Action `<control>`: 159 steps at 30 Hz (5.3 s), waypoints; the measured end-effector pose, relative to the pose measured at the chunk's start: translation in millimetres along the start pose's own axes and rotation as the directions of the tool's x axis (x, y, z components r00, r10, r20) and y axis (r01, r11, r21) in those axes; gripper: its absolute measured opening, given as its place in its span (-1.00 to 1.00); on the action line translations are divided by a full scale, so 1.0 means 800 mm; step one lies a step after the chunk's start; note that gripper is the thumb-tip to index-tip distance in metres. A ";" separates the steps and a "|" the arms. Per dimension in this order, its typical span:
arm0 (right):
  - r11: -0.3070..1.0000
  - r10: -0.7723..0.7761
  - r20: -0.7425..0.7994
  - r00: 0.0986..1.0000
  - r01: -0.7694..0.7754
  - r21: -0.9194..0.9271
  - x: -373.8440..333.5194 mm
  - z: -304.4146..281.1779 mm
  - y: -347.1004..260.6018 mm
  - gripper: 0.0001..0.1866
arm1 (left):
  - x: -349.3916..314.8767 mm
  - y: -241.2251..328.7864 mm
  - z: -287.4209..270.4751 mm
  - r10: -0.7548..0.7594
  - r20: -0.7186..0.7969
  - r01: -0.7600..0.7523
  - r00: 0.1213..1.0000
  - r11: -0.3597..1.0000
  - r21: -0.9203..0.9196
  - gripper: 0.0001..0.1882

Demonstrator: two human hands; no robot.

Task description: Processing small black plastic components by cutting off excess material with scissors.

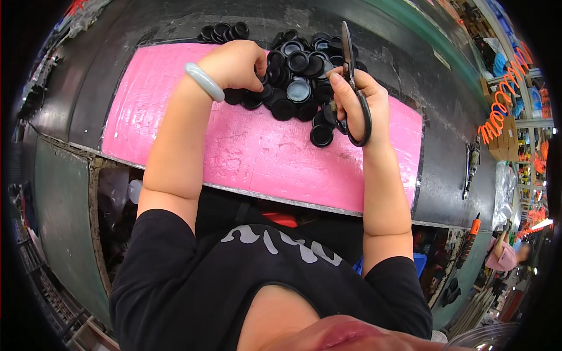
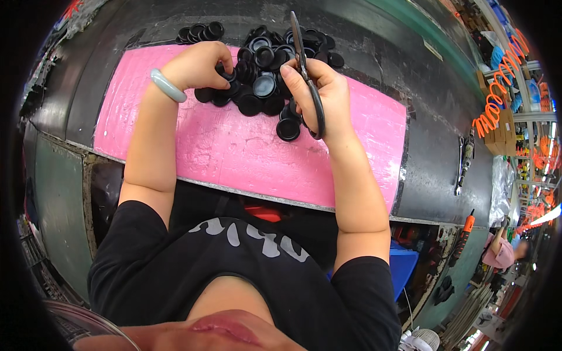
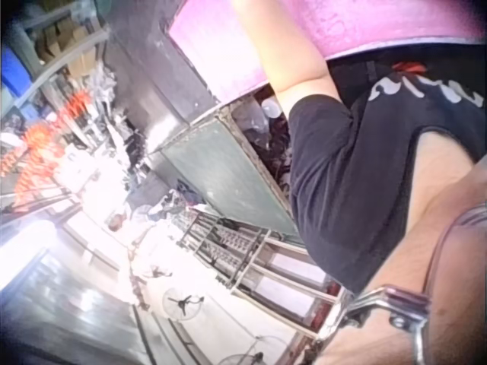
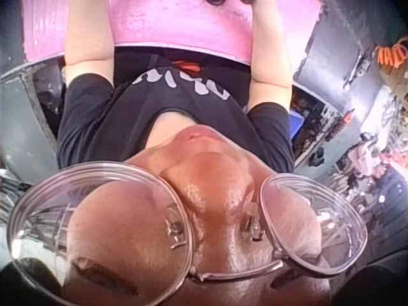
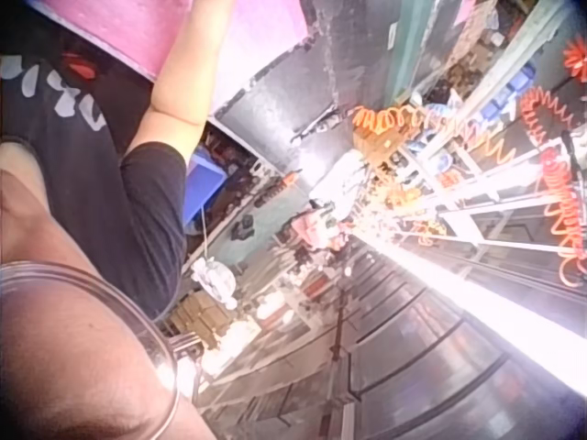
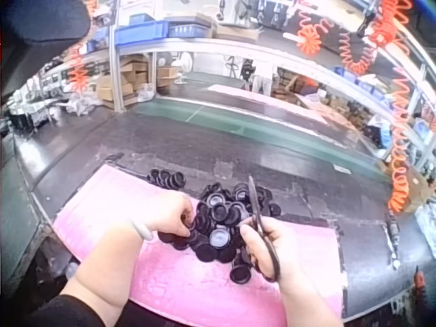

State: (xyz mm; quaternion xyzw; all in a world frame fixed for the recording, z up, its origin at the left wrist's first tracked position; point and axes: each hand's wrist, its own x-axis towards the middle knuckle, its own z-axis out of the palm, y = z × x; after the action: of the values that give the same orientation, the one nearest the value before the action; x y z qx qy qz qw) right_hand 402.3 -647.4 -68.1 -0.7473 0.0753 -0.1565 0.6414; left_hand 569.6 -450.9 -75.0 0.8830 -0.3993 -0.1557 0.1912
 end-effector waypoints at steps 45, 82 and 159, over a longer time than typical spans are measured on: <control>0.830 -0.254 0.118 0.960 0.279 -0.484 -0.001 0.000 0.009 -0.82 | 0.008 0.039 0.004 0.121 -0.373 -0.373 0.920 -0.021 -0.928 -0.83; 0.983 0.008 0.026 1.000 -0.003 -0.185 -0.002 0.002 -0.001 -0.77 | 0.021 -0.022 0.011 0.064 -0.601 0.182 0.797 0.923 0.339 -0.74; 0.989 0.099 0.224 0.970 -0.071 -0.129 -0.008 0.001 -0.004 -0.74 | 0.012 0.025 0.010 0.184 -0.301 -0.340 0.935 0.239 -0.909 -0.80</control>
State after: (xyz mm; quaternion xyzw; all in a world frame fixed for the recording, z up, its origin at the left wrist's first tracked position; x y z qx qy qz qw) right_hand 396.2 -644.4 -65.5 -0.7937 0.0418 -0.0367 0.6058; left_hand 559.2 -472.1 -73.7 0.5226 -0.3558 -0.2693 0.7265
